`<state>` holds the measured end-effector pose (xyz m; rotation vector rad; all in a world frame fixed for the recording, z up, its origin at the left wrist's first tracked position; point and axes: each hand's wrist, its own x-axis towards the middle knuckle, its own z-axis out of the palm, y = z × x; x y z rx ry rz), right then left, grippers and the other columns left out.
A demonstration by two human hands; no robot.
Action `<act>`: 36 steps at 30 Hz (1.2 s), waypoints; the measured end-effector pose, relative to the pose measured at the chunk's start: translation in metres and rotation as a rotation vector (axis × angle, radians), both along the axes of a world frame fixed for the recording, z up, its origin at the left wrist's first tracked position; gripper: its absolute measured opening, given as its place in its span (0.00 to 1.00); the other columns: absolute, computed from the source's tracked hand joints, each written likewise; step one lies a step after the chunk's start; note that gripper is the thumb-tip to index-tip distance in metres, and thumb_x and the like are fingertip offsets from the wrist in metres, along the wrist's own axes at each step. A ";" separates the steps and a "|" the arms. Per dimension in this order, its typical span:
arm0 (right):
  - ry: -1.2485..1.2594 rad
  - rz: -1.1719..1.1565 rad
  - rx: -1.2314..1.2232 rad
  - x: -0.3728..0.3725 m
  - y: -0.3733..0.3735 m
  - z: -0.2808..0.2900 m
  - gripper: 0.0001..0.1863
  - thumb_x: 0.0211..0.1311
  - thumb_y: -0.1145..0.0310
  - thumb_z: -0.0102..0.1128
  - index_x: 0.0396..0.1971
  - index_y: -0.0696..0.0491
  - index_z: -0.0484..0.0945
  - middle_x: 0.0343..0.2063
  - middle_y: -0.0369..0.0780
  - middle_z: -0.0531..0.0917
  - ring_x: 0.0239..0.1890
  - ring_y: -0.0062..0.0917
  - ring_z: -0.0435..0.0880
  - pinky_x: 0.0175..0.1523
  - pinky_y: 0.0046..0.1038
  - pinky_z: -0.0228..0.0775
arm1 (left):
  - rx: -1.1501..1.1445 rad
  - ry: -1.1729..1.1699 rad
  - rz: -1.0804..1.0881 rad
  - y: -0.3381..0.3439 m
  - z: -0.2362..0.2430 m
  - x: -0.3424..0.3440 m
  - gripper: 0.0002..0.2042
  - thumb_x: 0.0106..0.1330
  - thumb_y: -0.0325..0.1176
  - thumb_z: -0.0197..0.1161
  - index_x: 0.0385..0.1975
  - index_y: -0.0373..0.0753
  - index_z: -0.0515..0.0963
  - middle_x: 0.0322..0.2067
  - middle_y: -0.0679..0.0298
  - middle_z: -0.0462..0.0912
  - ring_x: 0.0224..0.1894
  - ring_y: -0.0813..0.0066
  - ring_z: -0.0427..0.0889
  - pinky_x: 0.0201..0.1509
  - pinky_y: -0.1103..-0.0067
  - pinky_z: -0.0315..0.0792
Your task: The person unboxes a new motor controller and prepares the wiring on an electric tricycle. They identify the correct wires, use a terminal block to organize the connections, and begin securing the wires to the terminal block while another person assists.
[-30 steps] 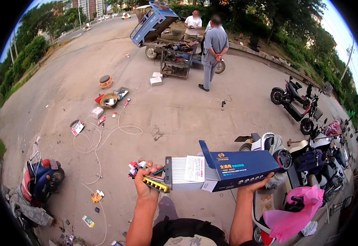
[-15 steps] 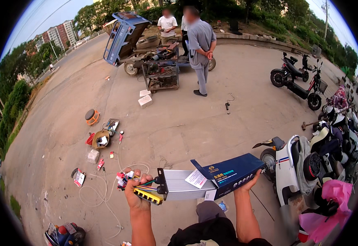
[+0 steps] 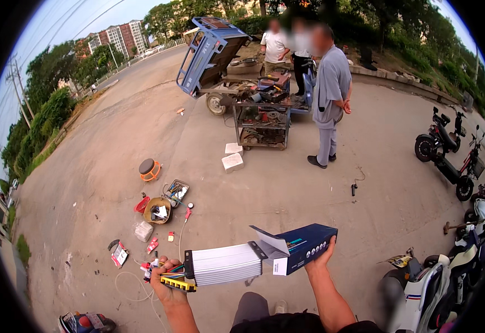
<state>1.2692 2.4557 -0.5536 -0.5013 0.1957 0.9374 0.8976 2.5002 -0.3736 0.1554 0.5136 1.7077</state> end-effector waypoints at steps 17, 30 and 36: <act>0.012 -0.249 -0.166 0.064 0.156 -0.029 0.36 0.66 0.33 0.39 0.53 0.50 0.77 0.48 0.42 0.83 0.51 0.40 0.82 0.58 0.46 0.75 | -0.133 -0.559 -0.073 0.448 -0.085 0.065 0.18 0.44 0.17 0.52 0.39 0.29 0.64 0.31 0.56 0.72 0.40 0.58 0.77 0.53 0.63 0.76; -0.001 -0.061 0.019 0.102 0.469 -0.016 0.37 0.67 0.32 0.39 0.58 0.48 0.74 0.53 0.42 0.80 0.54 0.39 0.79 0.59 0.43 0.72 | -0.119 0.046 -0.001 0.611 -0.192 -0.044 0.13 0.53 0.17 0.55 0.39 0.29 0.66 0.39 0.54 0.75 0.43 0.61 0.82 0.52 0.65 0.81; -0.029 0.135 0.036 0.101 0.625 0.035 0.37 0.67 0.32 0.39 0.59 0.49 0.74 0.54 0.42 0.80 0.55 0.39 0.78 0.60 0.44 0.71 | -0.410 0.141 0.439 0.630 -0.146 -0.093 0.18 0.60 0.27 0.53 0.45 0.19 0.77 0.44 0.41 0.82 0.39 0.54 0.85 0.42 0.67 0.83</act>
